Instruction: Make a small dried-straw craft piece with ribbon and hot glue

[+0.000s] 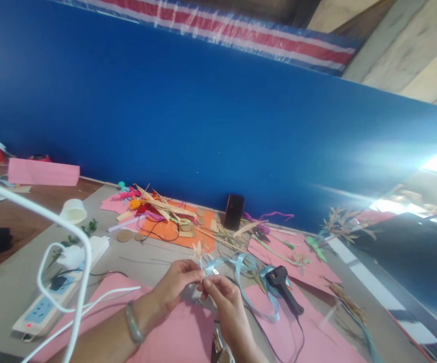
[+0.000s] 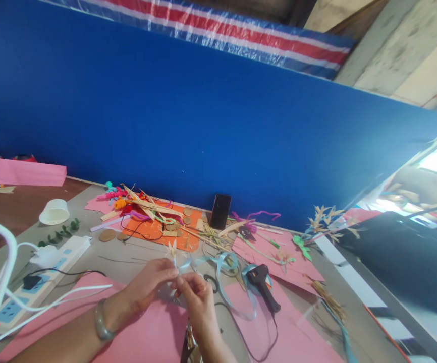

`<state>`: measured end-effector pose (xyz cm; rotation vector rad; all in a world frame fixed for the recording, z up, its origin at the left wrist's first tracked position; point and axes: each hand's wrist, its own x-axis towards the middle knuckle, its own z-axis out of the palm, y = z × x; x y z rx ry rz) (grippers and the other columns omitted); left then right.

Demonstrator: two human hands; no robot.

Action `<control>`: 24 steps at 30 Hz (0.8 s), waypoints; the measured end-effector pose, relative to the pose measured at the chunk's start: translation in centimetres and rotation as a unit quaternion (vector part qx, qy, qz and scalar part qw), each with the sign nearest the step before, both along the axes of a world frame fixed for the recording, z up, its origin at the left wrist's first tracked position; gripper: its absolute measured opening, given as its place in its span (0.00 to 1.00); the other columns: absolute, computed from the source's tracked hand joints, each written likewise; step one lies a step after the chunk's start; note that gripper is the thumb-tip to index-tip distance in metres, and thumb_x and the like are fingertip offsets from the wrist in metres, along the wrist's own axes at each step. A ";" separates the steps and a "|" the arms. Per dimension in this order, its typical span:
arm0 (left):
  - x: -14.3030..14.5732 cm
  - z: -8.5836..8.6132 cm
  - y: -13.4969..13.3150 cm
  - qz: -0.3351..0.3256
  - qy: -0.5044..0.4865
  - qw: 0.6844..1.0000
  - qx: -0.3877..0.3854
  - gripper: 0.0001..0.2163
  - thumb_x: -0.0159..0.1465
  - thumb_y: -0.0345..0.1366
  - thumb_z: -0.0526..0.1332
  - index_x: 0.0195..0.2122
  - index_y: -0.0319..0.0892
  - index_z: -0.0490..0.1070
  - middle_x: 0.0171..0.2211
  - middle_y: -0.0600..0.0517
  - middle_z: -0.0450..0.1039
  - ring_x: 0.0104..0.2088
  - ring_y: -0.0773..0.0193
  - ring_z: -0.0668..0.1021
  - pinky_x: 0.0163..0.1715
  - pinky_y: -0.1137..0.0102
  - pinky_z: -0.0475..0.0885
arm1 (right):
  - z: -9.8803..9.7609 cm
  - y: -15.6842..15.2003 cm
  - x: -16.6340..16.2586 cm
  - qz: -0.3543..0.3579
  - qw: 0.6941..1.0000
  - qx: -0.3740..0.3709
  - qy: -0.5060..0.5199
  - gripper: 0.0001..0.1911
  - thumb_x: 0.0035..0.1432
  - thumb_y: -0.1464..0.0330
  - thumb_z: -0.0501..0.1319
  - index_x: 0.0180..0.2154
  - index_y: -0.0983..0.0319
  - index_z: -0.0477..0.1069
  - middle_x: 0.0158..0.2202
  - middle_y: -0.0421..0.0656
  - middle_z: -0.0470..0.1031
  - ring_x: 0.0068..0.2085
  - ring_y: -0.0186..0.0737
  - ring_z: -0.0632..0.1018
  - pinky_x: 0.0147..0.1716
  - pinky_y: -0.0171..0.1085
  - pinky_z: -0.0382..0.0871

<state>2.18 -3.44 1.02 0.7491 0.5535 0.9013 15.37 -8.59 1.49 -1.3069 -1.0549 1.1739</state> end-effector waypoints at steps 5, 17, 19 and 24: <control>0.0 -0.3 0.0 -0.042 -0.034 0.998 0.022 0.11 0.54 0.36 0.67 0.21 0.37 0.69 0.17 0.52 0.69 0.20 0.63 0.74 0.24 0.68 0.68 | 0.1 -0.2 0.2 0.039 0.994 -0.037 0.097 0.14 0.54 0.59 0.66 0.26 0.64 0.74 0.25 0.42 0.75 0.27 0.35 0.71 0.33 0.35 0.63; -0.5 -0.4 0.1 -0.072 -0.010 0.994 0.081 0.12 0.53 0.40 0.69 0.24 0.36 0.71 0.17 0.51 0.72 0.19 0.62 0.75 0.24 0.68 0.69 | -0.2 -0.6 -0.3 0.053 0.953 -0.101 0.279 0.12 0.49 0.64 0.69 0.23 0.64 0.72 0.22 0.41 0.72 0.23 0.31 0.68 0.27 0.31 0.62; -0.5 -0.2 0.0 -0.073 -0.009 0.995 0.075 0.13 0.53 0.41 0.69 0.24 0.36 0.70 0.17 0.51 0.71 0.19 0.62 0.75 0.24 0.67 0.69 | -0.2 -0.8 -0.5 0.037 0.954 -0.110 0.277 0.12 0.48 0.63 0.69 0.23 0.64 0.72 0.22 0.41 0.72 0.23 0.31 0.68 0.26 0.31 0.61; -0.3 0.0 -0.1 -0.056 -0.010 0.997 0.060 0.15 0.50 0.43 0.70 0.22 0.38 0.69 0.15 0.52 0.70 0.18 0.62 0.75 0.23 0.67 0.69 | 0.9 -1.3 -0.9 0.016 0.987 -0.086 0.136 0.16 0.50 0.57 0.67 0.23 0.63 0.72 0.21 0.40 0.69 0.24 0.34 0.67 0.25 0.32 0.62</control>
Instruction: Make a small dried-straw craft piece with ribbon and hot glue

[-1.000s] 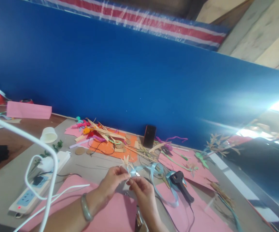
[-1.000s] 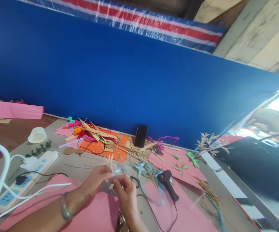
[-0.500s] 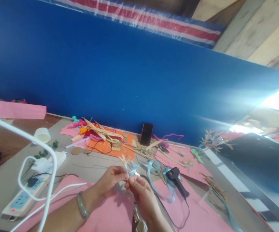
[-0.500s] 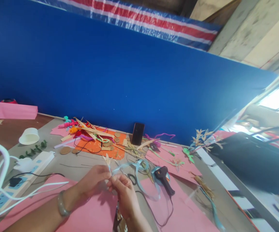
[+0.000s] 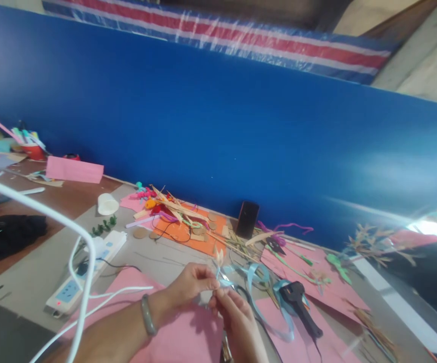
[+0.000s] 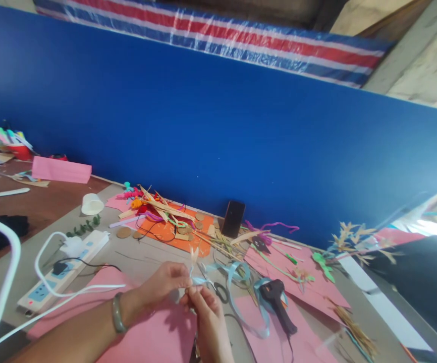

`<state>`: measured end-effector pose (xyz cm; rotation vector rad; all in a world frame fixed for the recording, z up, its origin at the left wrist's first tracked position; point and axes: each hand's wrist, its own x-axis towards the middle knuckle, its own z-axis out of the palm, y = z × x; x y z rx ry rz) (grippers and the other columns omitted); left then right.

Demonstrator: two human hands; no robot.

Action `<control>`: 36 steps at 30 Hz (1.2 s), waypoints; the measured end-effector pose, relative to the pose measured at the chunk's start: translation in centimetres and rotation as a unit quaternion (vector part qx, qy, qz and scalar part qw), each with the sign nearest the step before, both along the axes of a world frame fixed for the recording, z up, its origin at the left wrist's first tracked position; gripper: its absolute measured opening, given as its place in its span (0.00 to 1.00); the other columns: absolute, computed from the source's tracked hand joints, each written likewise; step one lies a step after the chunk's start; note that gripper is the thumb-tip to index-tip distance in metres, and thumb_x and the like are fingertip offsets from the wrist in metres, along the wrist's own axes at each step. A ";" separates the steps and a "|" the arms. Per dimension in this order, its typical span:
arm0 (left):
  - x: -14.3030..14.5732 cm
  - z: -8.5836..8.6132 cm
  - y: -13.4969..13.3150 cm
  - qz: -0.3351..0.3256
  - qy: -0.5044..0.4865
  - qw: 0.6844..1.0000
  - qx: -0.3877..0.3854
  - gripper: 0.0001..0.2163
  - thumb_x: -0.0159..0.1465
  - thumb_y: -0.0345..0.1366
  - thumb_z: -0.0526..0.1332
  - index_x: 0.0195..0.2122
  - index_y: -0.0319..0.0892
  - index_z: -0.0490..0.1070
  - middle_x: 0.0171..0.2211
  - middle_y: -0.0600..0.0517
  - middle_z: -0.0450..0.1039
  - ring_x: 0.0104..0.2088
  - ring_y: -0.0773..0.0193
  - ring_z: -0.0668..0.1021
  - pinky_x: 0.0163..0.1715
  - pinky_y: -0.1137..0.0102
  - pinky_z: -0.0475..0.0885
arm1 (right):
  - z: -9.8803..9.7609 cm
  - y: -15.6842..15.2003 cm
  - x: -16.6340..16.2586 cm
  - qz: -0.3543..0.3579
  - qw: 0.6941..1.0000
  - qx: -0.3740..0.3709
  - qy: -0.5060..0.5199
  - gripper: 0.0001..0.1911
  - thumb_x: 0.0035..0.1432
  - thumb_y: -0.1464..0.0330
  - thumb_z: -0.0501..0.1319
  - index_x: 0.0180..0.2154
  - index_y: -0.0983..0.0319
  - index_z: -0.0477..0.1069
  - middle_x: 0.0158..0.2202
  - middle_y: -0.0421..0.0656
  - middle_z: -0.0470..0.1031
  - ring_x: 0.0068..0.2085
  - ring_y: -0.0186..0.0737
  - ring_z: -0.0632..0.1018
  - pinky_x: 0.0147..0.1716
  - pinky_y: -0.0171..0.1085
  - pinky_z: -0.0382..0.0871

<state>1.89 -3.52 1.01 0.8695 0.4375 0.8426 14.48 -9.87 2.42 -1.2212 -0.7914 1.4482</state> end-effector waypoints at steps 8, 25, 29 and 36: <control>-0.1 -0.4 0.2 0.035 0.038 0.997 -0.055 0.15 0.45 0.42 0.73 0.21 0.37 0.71 0.18 0.51 0.73 0.17 0.65 0.73 0.19 0.71 0.65 | -0.1 0.4 0.8 -0.034 0.996 0.039 -0.068 0.13 0.48 0.60 0.69 0.32 0.60 0.72 0.25 0.38 0.69 0.28 0.36 0.69 0.30 0.33 0.64; -0.2 -0.7 0.5 0.042 0.094 0.995 -0.019 0.14 0.38 0.38 0.75 0.18 0.38 0.72 0.17 0.56 0.68 0.21 0.70 0.68 0.24 0.74 0.61 | -1.0 0.9 2.0 -0.059 0.997 0.040 -0.016 0.16 0.47 0.59 0.70 0.24 0.61 0.66 0.21 0.36 0.64 0.25 0.33 0.65 0.28 0.33 0.61; -0.2 -0.8 0.6 0.030 0.095 0.995 -0.008 0.15 0.39 0.39 0.75 0.18 0.38 0.71 0.17 0.56 0.68 0.21 0.70 0.68 0.24 0.74 0.61 | -1.1 0.7 2.6 -0.040 0.994 0.066 -0.078 0.16 0.50 0.58 0.68 0.24 0.62 0.68 0.22 0.37 0.66 0.27 0.34 0.67 0.30 0.33 0.61; -0.6 0.4 0.4 0.024 0.104 0.994 0.013 0.16 0.40 0.40 0.75 0.17 0.38 0.69 0.16 0.56 0.66 0.21 0.71 0.67 0.24 0.75 0.61 | -0.8 0.0 3.4 -0.026 0.989 0.079 -0.120 0.17 0.51 0.58 0.67 0.23 0.62 0.68 0.21 0.36 0.65 0.26 0.33 0.64 0.29 0.32 0.59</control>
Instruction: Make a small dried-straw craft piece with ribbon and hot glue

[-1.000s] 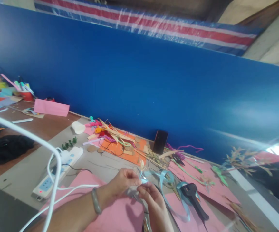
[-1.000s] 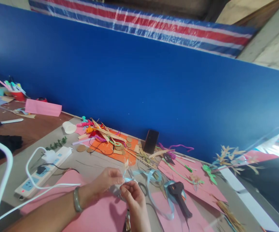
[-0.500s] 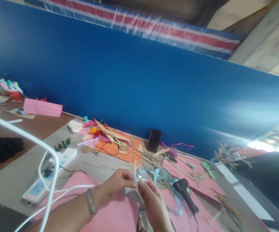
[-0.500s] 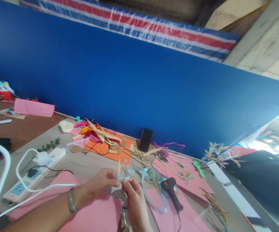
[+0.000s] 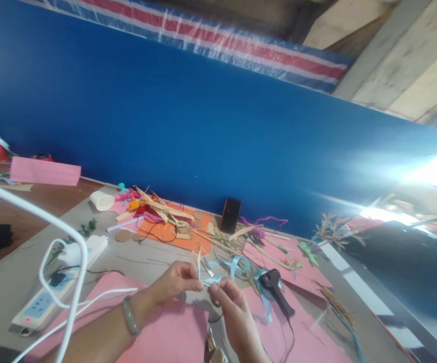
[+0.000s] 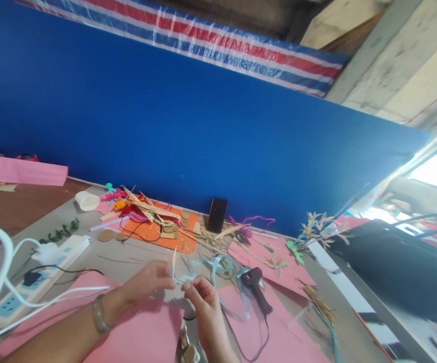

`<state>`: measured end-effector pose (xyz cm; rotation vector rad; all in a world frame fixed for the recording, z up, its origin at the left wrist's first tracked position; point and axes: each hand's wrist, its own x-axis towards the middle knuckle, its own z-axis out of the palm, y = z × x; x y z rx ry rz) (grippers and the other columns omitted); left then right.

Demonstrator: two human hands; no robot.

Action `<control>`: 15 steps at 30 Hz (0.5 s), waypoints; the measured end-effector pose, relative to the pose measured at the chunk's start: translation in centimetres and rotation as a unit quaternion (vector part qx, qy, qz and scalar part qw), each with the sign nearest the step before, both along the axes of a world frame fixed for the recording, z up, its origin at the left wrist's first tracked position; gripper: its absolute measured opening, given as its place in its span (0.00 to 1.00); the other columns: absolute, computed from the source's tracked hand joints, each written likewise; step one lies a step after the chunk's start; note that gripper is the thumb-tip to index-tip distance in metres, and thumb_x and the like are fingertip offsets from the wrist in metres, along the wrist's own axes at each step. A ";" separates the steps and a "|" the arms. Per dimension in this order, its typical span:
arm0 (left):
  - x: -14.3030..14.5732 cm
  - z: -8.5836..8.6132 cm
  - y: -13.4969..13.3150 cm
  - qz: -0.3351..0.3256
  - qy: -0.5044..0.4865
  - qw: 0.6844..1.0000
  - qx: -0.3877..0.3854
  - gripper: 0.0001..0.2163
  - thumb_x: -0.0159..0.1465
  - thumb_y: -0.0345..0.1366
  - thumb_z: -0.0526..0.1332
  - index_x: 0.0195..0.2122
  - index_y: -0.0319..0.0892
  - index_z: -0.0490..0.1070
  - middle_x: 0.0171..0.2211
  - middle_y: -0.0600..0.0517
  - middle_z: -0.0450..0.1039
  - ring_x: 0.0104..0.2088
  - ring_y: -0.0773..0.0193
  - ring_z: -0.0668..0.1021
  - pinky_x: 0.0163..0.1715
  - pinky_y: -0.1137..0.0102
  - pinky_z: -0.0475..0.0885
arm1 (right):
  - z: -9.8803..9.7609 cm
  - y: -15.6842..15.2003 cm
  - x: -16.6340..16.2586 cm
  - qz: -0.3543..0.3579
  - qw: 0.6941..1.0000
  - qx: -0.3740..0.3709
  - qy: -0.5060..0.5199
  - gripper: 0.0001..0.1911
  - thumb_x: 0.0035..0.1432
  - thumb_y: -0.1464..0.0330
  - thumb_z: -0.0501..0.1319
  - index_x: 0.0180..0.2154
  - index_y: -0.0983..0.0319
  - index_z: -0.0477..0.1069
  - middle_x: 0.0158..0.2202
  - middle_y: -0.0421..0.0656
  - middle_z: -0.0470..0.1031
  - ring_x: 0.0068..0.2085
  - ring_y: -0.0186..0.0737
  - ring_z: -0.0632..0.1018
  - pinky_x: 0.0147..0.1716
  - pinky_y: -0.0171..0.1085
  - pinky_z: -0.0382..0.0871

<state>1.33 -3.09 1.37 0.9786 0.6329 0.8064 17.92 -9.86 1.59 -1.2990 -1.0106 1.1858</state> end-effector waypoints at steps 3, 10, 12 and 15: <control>-0.2 -0.1 0.1 0.001 0.015 1.000 0.015 0.15 0.41 0.39 0.74 0.17 0.38 0.70 0.16 0.56 0.66 0.21 0.71 0.67 0.24 0.75 0.61 | 0.1 -0.2 0.0 -0.001 1.000 0.001 0.003 0.17 0.51 0.57 0.67 0.23 0.62 0.67 0.22 0.37 0.65 0.27 0.33 0.65 0.29 0.33 0.60; 0.1 -1.7 0.4 0.057 0.008 0.997 0.049 0.12 0.43 0.37 0.74 0.20 0.38 0.72 0.19 0.55 0.69 0.23 0.69 0.70 0.27 0.74 0.65 | -0.4 -0.3 0.6 -0.101 0.993 0.045 -0.045 0.16 0.48 0.57 0.68 0.26 0.61 0.69 0.22 0.36 0.66 0.26 0.34 0.66 0.27 0.33 0.61; 0.2 -1.9 0.3 0.069 -0.006 0.997 0.029 0.12 0.44 0.36 0.73 0.21 0.38 0.72 0.19 0.55 0.70 0.24 0.68 0.71 0.26 0.74 0.65 | -0.6 -0.3 0.5 -0.077 0.994 0.035 -0.067 0.17 0.49 0.56 0.68 0.23 0.62 0.70 0.20 0.36 0.66 0.24 0.33 0.65 0.25 0.33 0.59; 0.4 -1.8 0.0 0.059 -0.020 0.998 -0.001 0.11 0.43 0.34 0.73 0.21 0.38 0.71 0.19 0.55 0.70 0.22 0.68 0.72 0.25 0.74 0.64 | -0.5 -0.4 -0.4 -0.001 0.998 0.009 -0.061 0.15 0.49 0.58 0.69 0.27 0.64 0.75 0.23 0.39 0.71 0.26 0.34 0.69 0.27 0.33 0.62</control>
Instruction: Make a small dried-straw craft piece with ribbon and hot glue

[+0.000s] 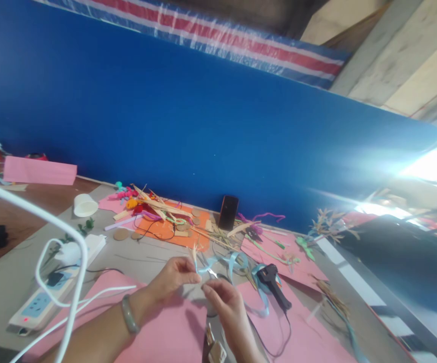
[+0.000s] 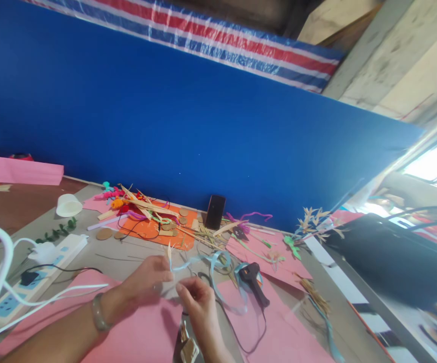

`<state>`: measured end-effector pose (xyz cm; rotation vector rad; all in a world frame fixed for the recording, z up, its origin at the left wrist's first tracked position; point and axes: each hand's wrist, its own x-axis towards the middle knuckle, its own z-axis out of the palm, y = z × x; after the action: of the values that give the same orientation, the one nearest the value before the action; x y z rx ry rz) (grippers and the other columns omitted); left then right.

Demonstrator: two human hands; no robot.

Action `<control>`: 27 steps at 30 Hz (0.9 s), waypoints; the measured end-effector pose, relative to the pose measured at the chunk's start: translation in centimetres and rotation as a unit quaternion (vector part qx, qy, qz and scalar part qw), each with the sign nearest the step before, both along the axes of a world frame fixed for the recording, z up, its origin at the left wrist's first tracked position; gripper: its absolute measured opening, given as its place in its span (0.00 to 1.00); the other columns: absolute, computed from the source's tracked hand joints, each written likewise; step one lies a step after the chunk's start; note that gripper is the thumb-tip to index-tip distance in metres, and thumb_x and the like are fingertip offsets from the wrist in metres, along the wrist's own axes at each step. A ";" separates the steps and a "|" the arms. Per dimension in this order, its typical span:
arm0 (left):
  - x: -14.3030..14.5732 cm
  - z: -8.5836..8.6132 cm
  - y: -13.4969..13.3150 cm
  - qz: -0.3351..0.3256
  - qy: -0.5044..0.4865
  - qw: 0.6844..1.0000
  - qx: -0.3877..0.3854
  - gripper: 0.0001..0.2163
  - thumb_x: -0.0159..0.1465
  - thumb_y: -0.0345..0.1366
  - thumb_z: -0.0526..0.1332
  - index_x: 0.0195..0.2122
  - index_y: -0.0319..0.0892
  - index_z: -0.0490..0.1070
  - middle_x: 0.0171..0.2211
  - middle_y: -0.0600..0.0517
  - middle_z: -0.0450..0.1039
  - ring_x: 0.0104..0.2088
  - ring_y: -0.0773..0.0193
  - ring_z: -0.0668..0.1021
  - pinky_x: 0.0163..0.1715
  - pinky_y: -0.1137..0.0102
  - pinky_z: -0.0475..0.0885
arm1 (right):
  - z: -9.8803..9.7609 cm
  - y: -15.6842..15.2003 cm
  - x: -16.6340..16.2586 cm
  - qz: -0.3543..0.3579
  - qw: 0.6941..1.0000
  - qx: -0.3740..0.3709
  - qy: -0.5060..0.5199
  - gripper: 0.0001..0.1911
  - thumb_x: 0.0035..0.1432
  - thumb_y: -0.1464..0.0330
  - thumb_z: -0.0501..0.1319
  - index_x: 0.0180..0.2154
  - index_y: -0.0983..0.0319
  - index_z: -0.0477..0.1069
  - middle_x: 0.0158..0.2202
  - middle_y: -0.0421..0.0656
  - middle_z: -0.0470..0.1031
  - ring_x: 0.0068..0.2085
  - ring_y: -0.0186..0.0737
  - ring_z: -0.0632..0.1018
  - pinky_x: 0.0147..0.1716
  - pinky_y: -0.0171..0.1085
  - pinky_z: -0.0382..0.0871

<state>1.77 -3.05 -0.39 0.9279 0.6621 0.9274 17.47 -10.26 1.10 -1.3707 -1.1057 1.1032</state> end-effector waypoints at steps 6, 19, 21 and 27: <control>0.1 0.3 -0.2 -0.033 -0.024 0.999 -0.028 0.11 0.43 0.34 0.73 0.19 0.38 0.70 0.17 0.52 0.73 0.21 0.65 0.74 0.24 0.72 0.66 | 1.1 -0.1 -2.1 -0.009 0.998 0.001 0.066 0.12 0.48 0.61 0.70 0.29 0.62 0.76 0.25 0.39 0.74 0.26 0.33 0.71 0.29 0.32 0.64; 0.0 0.6 -0.3 -0.060 -0.038 0.996 -0.050 0.09 0.48 0.34 0.70 0.19 0.37 0.71 0.18 0.53 0.72 0.22 0.67 0.73 0.25 0.73 0.65 | 1.3 0.5 -2.1 -0.019 0.999 -0.002 0.046 0.14 0.48 0.60 0.70 0.24 0.64 0.74 0.22 0.40 0.73 0.24 0.32 0.69 0.28 0.32 0.63; 0.0 0.8 -0.4 -0.055 -0.034 0.997 -0.045 0.08 0.48 0.34 0.69 0.19 0.37 0.72 0.18 0.53 0.72 0.22 0.67 0.73 0.25 0.73 0.65 | 1.2 0.5 -2.1 -0.018 0.999 0.000 0.046 0.13 0.49 0.60 0.69 0.25 0.64 0.74 0.22 0.40 0.73 0.24 0.32 0.69 0.27 0.31 0.63; 0.0 -0.2 -0.3 -0.040 -0.043 0.996 -0.071 0.09 0.47 0.34 0.71 0.21 0.38 0.71 0.18 0.55 0.70 0.20 0.68 0.72 0.24 0.73 0.65 | 1.1 0.4 -2.6 -0.025 0.998 0.013 0.054 0.12 0.47 0.62 0.70 0.29 0.64 0.76 0.25 0.42 0.77 0.27 0.36 0.74 0.29 0.33 0.67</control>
<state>1.81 -3.33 -0.57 0.7782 0.6048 0.8331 14.90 -9.91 2.16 -1.2962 -1.0003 1.1097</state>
